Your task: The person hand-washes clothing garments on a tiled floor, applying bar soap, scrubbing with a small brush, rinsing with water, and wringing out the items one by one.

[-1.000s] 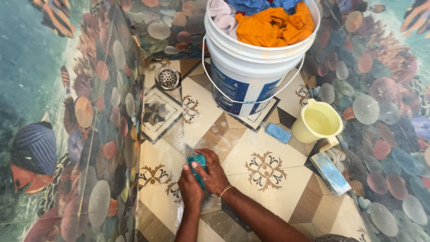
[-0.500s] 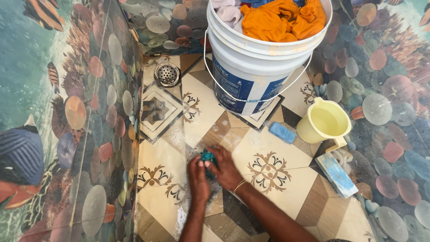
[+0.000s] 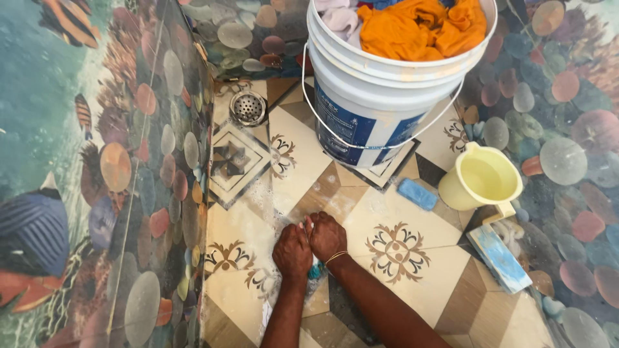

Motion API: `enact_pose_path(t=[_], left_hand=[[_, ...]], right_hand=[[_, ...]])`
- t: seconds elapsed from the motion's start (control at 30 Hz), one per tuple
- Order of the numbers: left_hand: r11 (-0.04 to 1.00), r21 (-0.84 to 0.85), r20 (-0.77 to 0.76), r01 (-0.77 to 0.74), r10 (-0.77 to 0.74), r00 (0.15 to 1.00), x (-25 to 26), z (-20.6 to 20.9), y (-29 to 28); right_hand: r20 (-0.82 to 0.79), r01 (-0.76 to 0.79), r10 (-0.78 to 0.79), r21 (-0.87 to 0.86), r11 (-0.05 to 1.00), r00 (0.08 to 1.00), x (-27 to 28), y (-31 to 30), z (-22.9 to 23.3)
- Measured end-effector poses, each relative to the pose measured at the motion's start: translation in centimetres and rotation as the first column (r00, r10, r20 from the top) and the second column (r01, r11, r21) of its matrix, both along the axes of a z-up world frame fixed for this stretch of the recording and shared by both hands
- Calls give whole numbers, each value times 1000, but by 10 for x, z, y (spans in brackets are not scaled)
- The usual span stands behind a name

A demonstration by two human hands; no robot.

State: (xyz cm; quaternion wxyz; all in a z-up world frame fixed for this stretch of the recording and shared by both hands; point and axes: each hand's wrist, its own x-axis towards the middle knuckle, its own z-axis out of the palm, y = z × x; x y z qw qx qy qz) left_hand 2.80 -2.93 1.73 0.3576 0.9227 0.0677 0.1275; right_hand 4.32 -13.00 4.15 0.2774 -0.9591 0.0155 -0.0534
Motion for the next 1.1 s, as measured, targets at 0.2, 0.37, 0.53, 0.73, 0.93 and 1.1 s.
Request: enact_pose_path(t=[0.2,0.37,0.53,0.73,0.93,1.1], left_hand=[[1000,-5,54,-31,31,998,6,-3,2],[1000,0,34,15,-15,999,2,13,0],[977,43,367,211,-212,906,3,23,4],[982,-4,169,190,-187,968,7,0,4],[990,60,339,124,-138,931,9,20,-3],[980,118,550,158,-197,812,15,12,-9]], right_hand=[[-82,-16,8,-96,995,997,13,0,2],[109,-19,14,40,999,994,3,-1,2],[263,99,-125,109,989,957,-6,3,17],[-86,151,-154,-44,988,984,-6,-1,10],[62,92,-125,382,919,990,-1,-18,24],[378,-23,-82,265,964,922,-1,-26,39]])
